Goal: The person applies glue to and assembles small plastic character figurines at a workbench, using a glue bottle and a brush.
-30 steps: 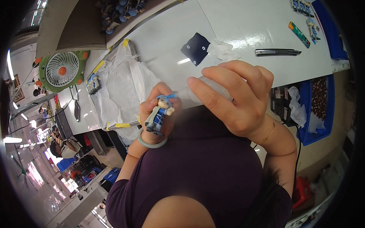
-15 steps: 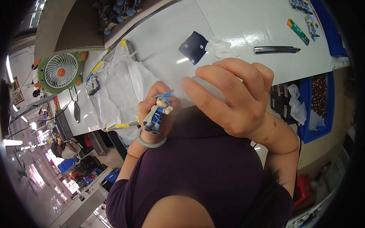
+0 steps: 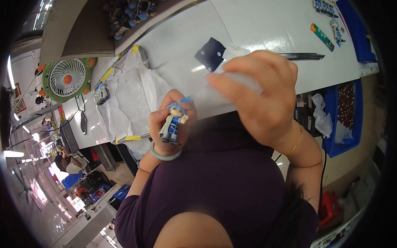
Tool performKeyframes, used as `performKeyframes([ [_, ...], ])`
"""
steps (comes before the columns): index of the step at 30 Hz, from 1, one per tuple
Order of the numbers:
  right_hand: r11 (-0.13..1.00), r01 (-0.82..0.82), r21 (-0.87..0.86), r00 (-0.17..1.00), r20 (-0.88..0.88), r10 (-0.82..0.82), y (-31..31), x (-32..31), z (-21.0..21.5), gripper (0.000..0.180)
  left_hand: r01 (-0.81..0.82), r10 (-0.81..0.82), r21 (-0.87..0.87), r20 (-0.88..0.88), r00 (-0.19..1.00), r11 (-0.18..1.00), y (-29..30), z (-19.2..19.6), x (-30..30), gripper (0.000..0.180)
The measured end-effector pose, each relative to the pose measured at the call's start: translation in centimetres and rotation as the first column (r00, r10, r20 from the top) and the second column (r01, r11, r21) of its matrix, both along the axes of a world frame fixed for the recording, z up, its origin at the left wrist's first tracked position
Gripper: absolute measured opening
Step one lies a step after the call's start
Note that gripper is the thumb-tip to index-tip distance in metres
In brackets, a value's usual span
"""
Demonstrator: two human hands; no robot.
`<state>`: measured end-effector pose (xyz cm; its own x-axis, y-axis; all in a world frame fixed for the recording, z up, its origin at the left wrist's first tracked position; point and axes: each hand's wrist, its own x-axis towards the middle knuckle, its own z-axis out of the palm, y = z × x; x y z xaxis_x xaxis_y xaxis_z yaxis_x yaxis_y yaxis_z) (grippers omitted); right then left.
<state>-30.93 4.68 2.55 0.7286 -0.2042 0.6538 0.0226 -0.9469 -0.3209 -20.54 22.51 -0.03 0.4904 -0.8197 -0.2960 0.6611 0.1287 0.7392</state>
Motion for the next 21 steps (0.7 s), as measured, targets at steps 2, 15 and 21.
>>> performKeyframes([
  [2,0.979,0.067,0.194,0.998,-0.023,-0.064,-0.8,0.2,0.0,0.027,0.032,-0.028,-0.083,0.052,0.998,0.996,0.4,-0.3,0.3,0.035],
  [15,0.628,0.468,0.621,0.884,-0.322,-0.340,-11.3,1.3,-8.0,0.027,0.029,-0.029,-0.044,-0.004,1.000,0.999,-0.8,0.9,-0.2,0.051],
  [21,0.796,0.517,0.315,0.856,-0.198,-0.477,-10.0,1.1,-7.4,0.042,-0.001,0.004,-0.067,0.051,0.999,0.998,-0.9,1.0,-0.2,0.052],
])
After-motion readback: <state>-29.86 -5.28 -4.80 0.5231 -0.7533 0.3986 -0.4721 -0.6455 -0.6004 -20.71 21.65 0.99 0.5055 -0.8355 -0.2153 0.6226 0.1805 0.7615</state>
